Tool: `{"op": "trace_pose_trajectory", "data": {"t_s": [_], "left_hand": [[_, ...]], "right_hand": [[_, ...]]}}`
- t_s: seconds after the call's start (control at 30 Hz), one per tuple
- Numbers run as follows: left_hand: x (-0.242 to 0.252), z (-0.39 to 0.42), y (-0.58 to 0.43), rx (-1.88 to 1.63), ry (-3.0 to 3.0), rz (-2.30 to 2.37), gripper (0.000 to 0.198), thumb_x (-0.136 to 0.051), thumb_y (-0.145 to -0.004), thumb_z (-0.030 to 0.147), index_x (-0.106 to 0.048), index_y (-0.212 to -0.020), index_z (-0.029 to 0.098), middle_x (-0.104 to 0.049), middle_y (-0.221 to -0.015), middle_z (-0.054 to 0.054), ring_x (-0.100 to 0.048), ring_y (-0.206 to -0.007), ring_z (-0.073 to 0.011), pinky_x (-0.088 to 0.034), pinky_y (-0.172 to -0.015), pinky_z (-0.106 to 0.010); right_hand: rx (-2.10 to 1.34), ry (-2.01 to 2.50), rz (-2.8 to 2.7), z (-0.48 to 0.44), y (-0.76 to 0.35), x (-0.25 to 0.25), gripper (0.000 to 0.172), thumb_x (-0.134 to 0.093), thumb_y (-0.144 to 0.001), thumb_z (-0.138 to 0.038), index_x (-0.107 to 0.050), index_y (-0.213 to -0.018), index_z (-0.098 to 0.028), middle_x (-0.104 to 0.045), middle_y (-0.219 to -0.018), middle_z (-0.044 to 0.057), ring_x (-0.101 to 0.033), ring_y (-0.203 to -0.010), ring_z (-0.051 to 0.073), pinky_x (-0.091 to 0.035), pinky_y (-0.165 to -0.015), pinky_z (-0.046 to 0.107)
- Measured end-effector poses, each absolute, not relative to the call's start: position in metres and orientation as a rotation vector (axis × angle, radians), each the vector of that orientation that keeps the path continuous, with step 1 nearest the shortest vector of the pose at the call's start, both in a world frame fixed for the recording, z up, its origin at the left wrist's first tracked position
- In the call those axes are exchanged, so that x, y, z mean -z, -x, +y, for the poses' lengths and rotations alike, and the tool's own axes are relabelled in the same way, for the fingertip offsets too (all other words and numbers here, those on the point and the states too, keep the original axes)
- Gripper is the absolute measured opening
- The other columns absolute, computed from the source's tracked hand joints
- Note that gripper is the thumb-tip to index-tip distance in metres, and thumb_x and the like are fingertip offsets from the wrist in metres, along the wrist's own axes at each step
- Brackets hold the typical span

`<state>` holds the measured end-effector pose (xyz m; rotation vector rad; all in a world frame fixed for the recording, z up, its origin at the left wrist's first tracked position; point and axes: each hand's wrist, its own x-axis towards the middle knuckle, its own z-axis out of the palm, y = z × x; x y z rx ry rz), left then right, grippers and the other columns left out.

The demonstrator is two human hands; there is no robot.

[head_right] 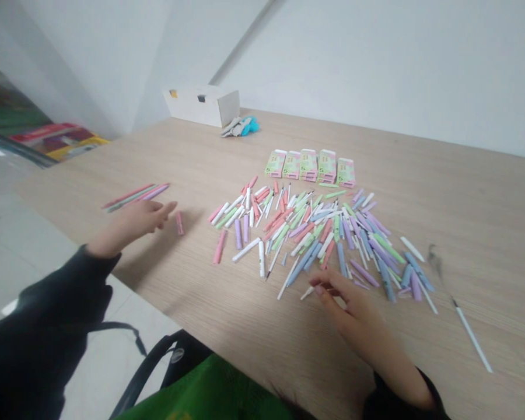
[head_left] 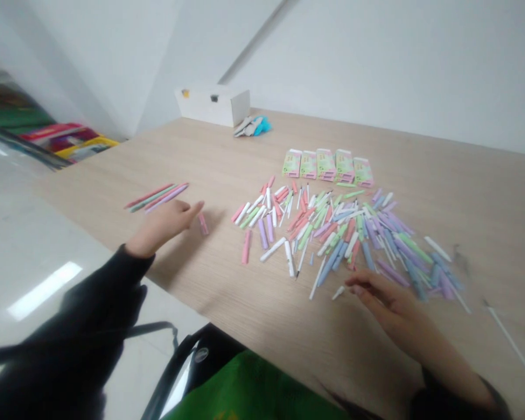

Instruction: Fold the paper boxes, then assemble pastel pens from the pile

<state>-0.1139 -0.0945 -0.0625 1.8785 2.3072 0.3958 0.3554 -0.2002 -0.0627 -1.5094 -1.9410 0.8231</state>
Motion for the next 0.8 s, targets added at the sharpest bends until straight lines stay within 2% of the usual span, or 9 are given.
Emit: {"op": "trace_pose_trajectory", "data": {"t_s": [0.07, 0.17, 0.3, 0.4, 0.5, 0.6, 0.8], "left_hand": [[0.070, -0.100, 0.093, -0.204, -1.815, 2.306, 0.062, -0.042, -0.087, 0.071, -0.065, -0.057, 0.022, -0.063, -0.059, -0.010, -0.065, -0.065, -0.0320, -0.046, -0.065, -0.043], [0.082, -0.104, 0.080, -0.232, -1.803, 2.342, 0.054, -0.049, -0.084, 0.067, -0.064, -0.058, 0.021, -0.063, -0.060, -0.012, -0.065, -0.067, -0.0343, -0.045, -0.064, -0.044], [0.082, -0.111, 0.081, -0.385, -1.843, 2.254, 0.042, -0.048, -0.087, 0.054, -0.068, -0.070, 0.021, -0.068, -0.069, -0.008, -0.066, -0.070, -0.0281, -0.048, -0.065, -0.039], [0.076, -0.127, 0.074, -0.780, -1.834, 2.142, 0.036, -0.050, -0.088, 0.050, -0.069, -0.076, 0.022, -0.072, -0.084, -0.007, -0.067, -0.082, -0.0254, -0.051, -0.074, -0.037], [0.078, -0.146, 0.058, -1.076, -1.640, 2.042, 0.035, -0.057, -0.085, 0.054, -0.070, -0.081, 0.022, -0.071, -0.079, -0.005, -0.065, -0.070, -0.0225, -0.050, -0.065, -0.035], [0.083, -0.162, 0.045, -0.889, -1.594, 2.045, 0.035, -0.060, -0.082, 0.054, -0.073, -0.087, 0.021, -0.070, -0.068, -0.002, -0.062, -0.061, -0.0200, -0.045, -0.058, -0.031], [0.079, -0.174, 0.045, -0.742, -1.797, 2.073, 0.038, -0.059, -0.085, 0.050, -0.072, -0.092, 0.015, -0.072, -0.071, -0.003, -0.063, -0.066, -0.0172, -0.044, -0.065, -0.025]], "right_hand": [[-0.826, 1.535, -1.925, -0.201, -0.355, 0.063, 0.023, -0.057, -0.088, -0.041, -0.072, -0.094, -0.024, -0.075, -0.087, 0.004, -0.071, -0.082, 0.022, -0.058, -0.075, 0.034], [-0.826, 1.585, -1.844, -0.202, -0.355, 0.065, 0.026, -0.055, -0.087, -0.041, -0.072, -0.093, -0.022, -0.074, -0.080, 0.004, -0.071, -0.076, 0.021, -0.057, -0.071, 0.035], [-0.882, 1.588, -1.781, -0.205, -0.358, 0.068, 0.028, -0.055, -0.086, -0.041, -0.072, -0.093, -0.020, -0.072, -0.079, 0.005, -0.070, -0.073, 0.021, -0.056, -0.068, 0.034], [-0.892, 1.562, -1.809, -0.210, -0.358, 0.069, 0.026, -0.056, -0.087, -0.039, -0.072, -0.093, -0.020, -0.072, -0.079, 0.005, -0.070, -0.074, 0.021, -0.056, -0.069, 0.034], [-0.908, 1.517, -1.843, -0.214, -0.356, 0.069, 0.024, -0.054, -0.088, -0.036, -0.072, -0.094, -0.020, -0.071, -0.079, 0.005, -0.069, -0.075, 0.020, -0.054, -0.069, 0.033], [-0.892, 1.505, -1.818, -0.216, -0.355, 0.069, 0.023, -0.054, -0.087, -0.034, -0.071, -0.092, -0.019, -0.070, -0.077, 0.004, -0.068, -0.072, 0.020, -0.053, -0.066, 0.033], [-0.901, 1.538, -1.727, -0.219, -0.360, 0.074, 0.019, -0.056, -0.086, -0.032, -0.070, -0.092, -0.020, -0.070, -0.076, 0.004, -0.068, -0.072, 0.021, -0.053, -0.067, 0.034]]}}
